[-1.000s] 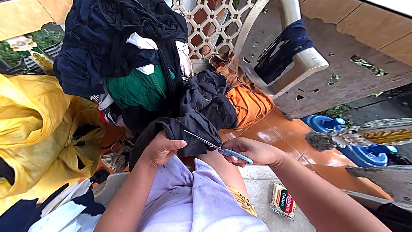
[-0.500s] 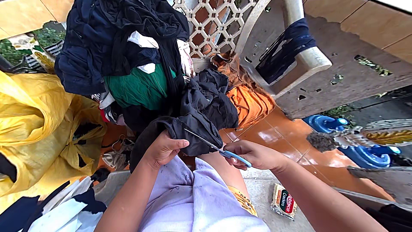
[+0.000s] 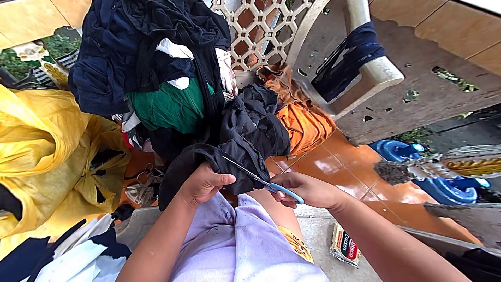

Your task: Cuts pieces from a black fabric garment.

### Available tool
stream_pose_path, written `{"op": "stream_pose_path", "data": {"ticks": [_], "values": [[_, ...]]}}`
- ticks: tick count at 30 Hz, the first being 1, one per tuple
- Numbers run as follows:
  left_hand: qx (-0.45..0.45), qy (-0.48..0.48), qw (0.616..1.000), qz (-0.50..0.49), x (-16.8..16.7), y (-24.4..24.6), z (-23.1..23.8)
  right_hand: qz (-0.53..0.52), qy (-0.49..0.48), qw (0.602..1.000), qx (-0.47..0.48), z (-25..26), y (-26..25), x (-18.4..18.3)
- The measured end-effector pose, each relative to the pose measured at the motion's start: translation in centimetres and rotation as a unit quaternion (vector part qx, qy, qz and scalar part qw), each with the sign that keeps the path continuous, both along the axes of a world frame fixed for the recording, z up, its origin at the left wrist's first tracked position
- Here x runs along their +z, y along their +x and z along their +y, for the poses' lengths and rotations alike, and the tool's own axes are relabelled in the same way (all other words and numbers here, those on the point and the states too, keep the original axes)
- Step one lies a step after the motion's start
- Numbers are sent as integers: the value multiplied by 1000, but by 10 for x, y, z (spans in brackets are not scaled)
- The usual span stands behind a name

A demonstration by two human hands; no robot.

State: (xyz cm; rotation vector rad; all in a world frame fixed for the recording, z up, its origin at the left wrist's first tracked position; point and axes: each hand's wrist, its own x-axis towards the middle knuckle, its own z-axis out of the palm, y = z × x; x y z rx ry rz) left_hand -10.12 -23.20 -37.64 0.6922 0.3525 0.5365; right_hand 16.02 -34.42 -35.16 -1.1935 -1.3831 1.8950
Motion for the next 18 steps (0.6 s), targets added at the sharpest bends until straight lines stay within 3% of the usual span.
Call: {"op": "stream_pose_path", "data": {"ticks": [5, 18], "values": [[7, -2, 1000, 6, 0, 0, 0, 4, 37, 999, -5, -3, -2, -2], [-48, 14, 998, 21, -1, 2, -5, -36, -25, 999, -4, 0, -5, 8]]}}
